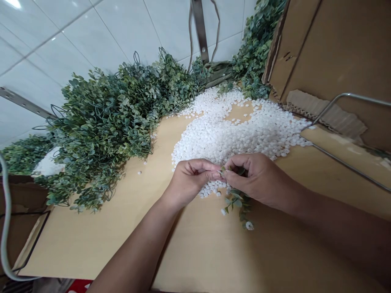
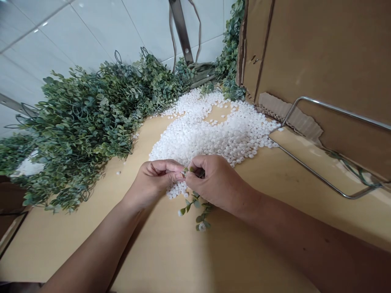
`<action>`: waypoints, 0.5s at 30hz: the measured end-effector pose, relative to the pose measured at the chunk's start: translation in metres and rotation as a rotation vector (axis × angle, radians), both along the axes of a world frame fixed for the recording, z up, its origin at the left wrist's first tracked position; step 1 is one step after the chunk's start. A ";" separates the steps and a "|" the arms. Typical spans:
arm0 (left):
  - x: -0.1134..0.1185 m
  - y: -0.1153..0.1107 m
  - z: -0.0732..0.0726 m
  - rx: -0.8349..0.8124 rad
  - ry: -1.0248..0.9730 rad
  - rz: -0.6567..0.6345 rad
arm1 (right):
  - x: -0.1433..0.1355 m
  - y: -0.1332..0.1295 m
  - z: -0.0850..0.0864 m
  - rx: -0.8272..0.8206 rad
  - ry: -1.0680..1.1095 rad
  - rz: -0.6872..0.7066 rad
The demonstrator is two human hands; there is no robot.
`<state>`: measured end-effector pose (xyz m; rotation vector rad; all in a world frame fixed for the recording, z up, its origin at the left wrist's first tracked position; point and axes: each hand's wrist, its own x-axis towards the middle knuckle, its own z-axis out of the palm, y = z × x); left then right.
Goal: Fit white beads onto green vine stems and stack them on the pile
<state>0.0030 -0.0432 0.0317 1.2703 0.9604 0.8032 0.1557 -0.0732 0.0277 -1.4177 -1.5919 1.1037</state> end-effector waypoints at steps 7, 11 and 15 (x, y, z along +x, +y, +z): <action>0.003 0.000 -0.003 0.019 -0.007 0.001 | -0.003 0.000 -0.005 0.055 -0.095 -0.027; 0.003 0.000 -0.005 0.026 0.005 0.023 | -0.004 -0.003 -0.005 0.103 -0.148 -0.020; 0.005 0.000 -0.003 -0.013 -0.015 0.041 | -0.002 -0.003 -0.002 0.112 -0.116 -0.008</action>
